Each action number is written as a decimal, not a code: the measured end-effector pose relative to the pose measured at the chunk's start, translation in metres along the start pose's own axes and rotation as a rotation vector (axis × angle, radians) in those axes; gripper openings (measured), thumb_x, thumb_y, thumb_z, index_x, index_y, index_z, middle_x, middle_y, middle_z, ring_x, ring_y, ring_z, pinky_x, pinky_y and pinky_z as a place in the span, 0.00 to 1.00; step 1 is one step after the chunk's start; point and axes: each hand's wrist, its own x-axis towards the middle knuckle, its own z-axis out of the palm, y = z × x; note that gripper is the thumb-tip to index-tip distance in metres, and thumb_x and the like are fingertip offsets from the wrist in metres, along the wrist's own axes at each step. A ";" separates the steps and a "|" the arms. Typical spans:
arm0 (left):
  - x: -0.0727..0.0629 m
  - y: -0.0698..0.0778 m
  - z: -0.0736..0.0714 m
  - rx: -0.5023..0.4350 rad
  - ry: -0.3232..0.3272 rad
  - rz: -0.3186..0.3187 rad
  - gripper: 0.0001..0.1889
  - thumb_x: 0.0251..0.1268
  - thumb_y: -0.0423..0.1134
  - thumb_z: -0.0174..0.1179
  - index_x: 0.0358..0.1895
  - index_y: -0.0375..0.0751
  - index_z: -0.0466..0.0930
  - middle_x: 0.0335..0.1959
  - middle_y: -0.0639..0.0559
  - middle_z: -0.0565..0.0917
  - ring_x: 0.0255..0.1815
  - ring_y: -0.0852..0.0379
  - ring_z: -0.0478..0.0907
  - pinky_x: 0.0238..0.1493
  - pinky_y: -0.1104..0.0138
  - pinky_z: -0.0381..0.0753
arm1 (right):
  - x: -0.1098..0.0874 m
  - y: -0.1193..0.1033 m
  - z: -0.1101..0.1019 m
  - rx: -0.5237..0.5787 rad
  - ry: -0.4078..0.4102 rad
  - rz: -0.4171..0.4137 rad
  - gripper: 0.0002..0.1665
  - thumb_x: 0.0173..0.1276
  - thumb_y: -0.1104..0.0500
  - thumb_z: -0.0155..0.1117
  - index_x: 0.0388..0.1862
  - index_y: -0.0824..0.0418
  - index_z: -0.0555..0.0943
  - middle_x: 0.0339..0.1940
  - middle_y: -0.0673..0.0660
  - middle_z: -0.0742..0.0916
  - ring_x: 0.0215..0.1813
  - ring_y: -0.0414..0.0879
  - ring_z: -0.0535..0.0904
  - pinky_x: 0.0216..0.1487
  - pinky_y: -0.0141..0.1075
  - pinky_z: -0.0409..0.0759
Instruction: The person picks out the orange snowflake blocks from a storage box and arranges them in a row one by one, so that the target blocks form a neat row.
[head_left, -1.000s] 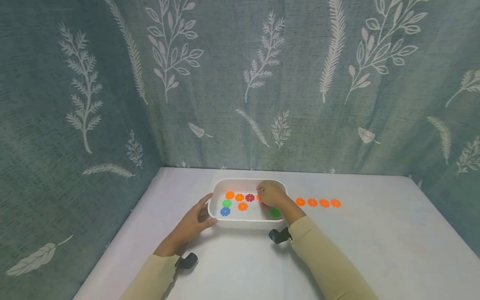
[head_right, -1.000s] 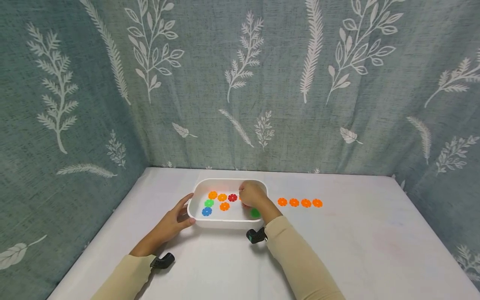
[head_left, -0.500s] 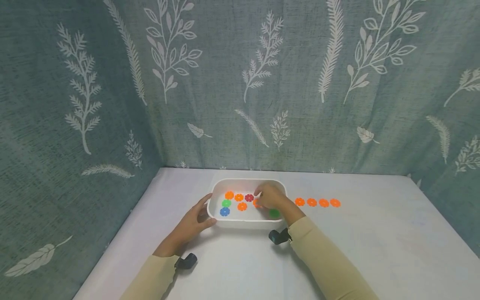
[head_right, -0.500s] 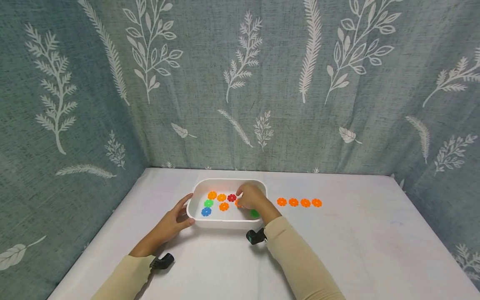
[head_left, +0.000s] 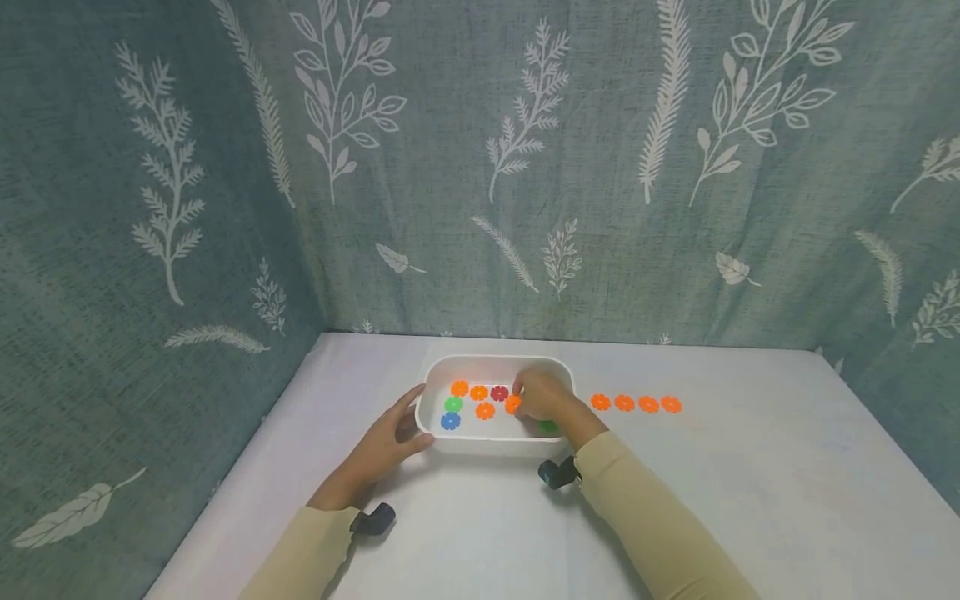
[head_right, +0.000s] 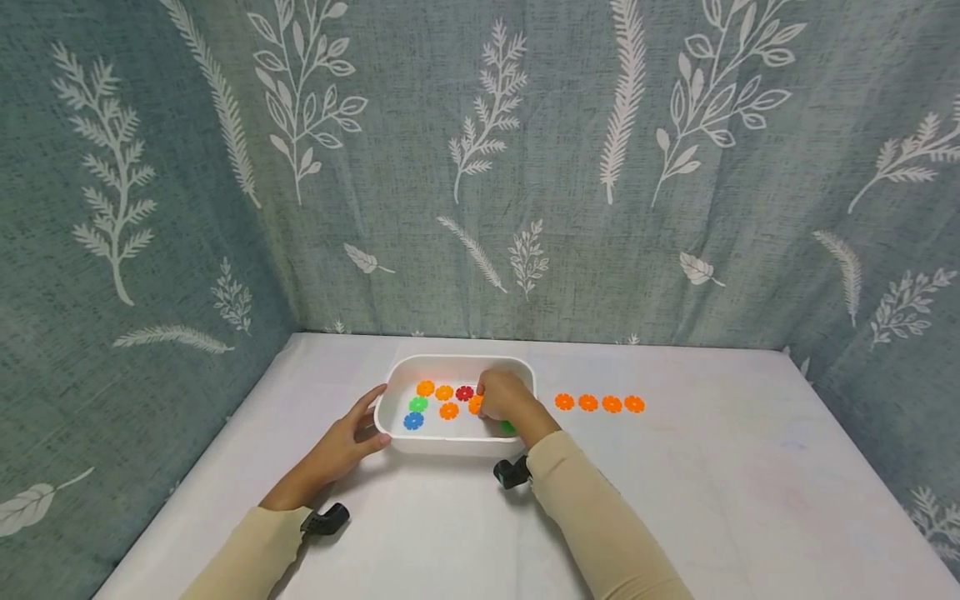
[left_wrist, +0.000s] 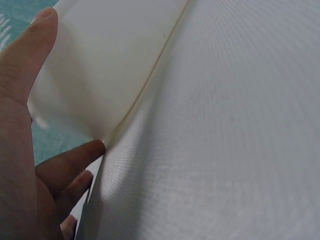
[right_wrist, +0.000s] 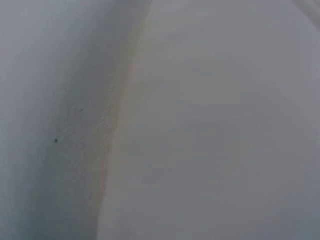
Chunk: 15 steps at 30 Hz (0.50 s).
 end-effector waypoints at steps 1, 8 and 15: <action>0.000 0.000 0.000 0.000 0.001 -0.003 0.51 0.49 0.64 0.70 0.76 0.66 0.52 0.70 0.43 0.68 0.69 0.40 0.66 0.64 0.36 0.59 | 0.000 0.000 0.000 -0.002 0.001 -0.013 0.15 0.57 0.62 0.75 0.41 0.58 0.81 0.35 0.52 0.81 0.40 0.49 0.75 0.50 0.43 0.80; 0.000 0.000 0.000 -0.014 -0.001 -0.015 0.51 0.48 0.63 0.70 0.76 0.67 0.52 0.70 0.44 0.68 0.69 0.41 0.65 0.64 0.37 0.60 | 0.000 0.001 -0.002 0.027 -0.012 -0.061 0.17 0.56 0.62 0.76 0.41 0.56 0.79 0.32 0.51 0.81 0.35 0.48 0.75 0.42 0.39 0.78; 0.000 -0.002 0.001 0.006 -0.003 0.012 0.50 0.51 0.62 0.69 0.77 0.64 0.51 0.70 0.42 0.68 0.69 0.41 0.65 0.64 0.36 0.59 | 0.003 0.005 -0.006 0.154 -0.028 -0.084 0.21 0.51 0.59 0.80 0.41 0.57 0.79 0.30 0.52 0.83 0.32 0.48 0.78 0.36 0.38 0.77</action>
